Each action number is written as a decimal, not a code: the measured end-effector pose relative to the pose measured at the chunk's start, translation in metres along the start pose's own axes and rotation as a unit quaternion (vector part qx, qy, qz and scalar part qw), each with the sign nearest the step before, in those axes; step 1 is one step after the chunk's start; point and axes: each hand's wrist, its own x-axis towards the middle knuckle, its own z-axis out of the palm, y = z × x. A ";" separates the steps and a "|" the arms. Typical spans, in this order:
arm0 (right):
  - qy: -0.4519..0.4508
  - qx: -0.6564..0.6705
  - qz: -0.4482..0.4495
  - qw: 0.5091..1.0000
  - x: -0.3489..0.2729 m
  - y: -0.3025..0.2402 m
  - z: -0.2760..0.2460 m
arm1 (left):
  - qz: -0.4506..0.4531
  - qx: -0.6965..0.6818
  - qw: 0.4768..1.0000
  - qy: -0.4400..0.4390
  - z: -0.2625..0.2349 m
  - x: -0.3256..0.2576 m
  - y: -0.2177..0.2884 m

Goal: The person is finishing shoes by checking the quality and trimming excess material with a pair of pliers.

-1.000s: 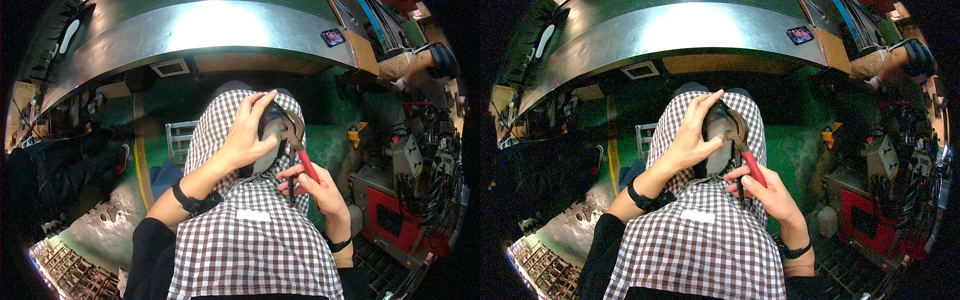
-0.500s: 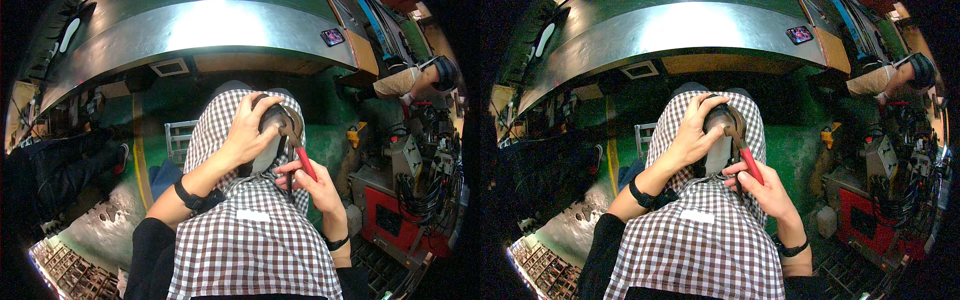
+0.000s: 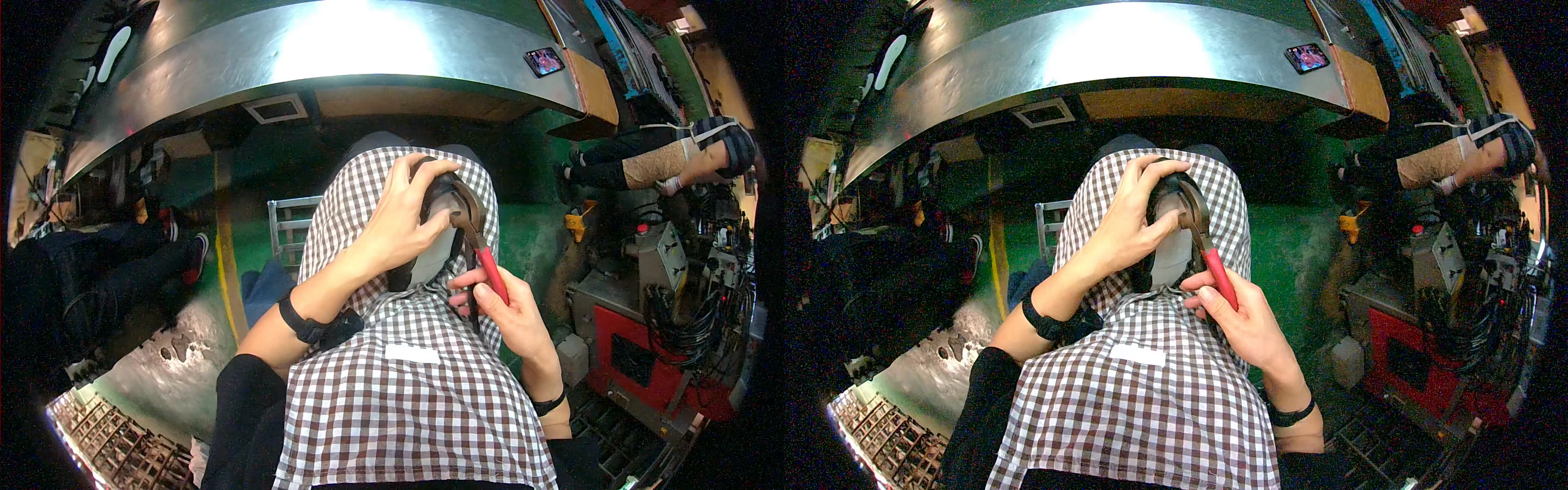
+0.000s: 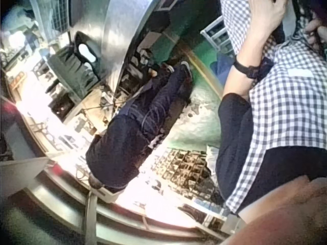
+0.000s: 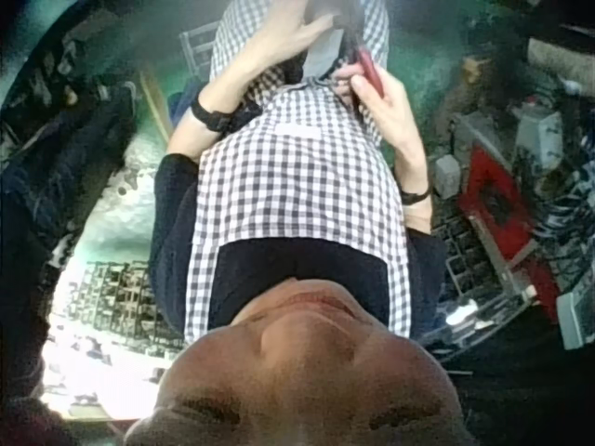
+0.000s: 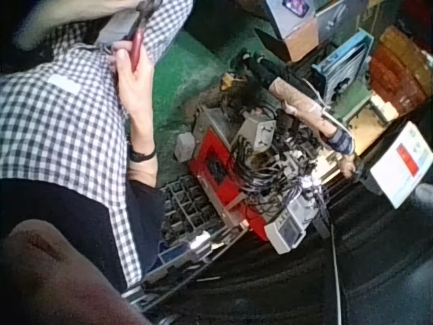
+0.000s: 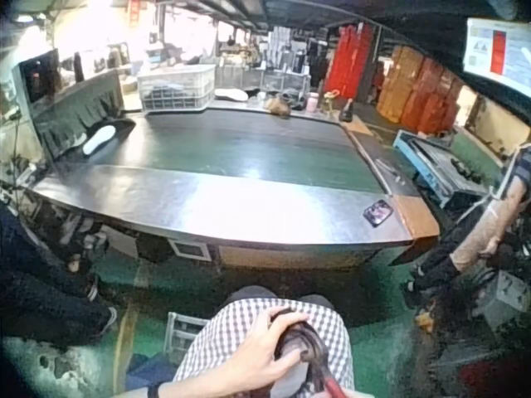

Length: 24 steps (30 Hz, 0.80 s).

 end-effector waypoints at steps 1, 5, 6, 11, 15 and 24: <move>-0.001 0.000 0.000 1.000 0.001 -0.001 0.000 | -0.001 0.001 1.000 -0.001 -0.001 0.000 0.000; -0.009 0.016 0.003 1.000 0.003 0.003 -0.002 | -0.010 -0.005 1.000 -0.013 0.000 0.000 -0.001; -0.003 0.037 0.005 0.999 0.003 0.004 -0.001 | -0.009 -0.005 1.000 -0.013 0.001 0.000 -0.001; 0.023 0.062 -0.007 0.998 0.009 0.013 0.003 | -0.004 0.025 1.000 0.014 0.007 -0.002 -0.001; 0.024 0.015 -0.080 0.996 0.013 0.032 0.004 | -0.008 -0.001 1.000 -0.019 -0.001 -0.003 0.000; 0.032 -0.111 -0.160 0.980 0.010 0.062 -0.004 | -0.124 -0.116 0.982 -0.083 -0.009 -0.024 0.007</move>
